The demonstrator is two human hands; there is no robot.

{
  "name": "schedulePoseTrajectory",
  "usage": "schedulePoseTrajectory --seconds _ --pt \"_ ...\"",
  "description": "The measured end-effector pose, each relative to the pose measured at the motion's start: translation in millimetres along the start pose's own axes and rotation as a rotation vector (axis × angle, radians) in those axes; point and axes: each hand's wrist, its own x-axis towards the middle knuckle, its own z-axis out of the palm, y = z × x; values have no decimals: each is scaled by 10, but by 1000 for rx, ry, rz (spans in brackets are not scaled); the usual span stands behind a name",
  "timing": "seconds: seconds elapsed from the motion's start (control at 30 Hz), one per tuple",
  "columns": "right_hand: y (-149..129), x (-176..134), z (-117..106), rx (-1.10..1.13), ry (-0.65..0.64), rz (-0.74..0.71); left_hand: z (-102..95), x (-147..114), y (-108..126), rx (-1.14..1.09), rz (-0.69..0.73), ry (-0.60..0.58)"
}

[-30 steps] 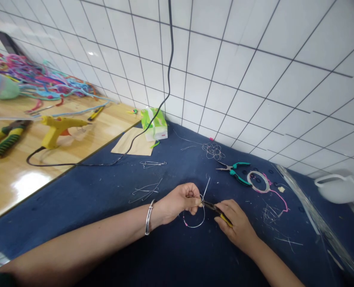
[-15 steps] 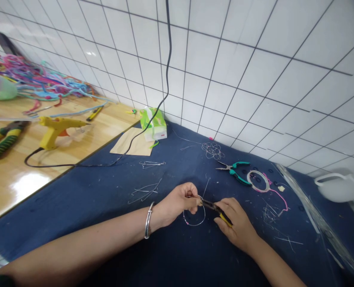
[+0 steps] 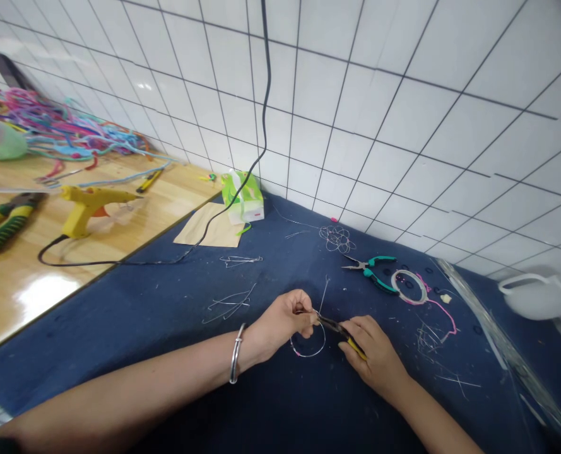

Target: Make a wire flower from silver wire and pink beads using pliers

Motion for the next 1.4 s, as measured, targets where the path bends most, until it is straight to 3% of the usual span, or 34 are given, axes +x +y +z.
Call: schedulePoseTrajectory --seconds 1.4 --pt "-21 -25 37 13 -44 22 -70 31 -55 2 -13 -88"
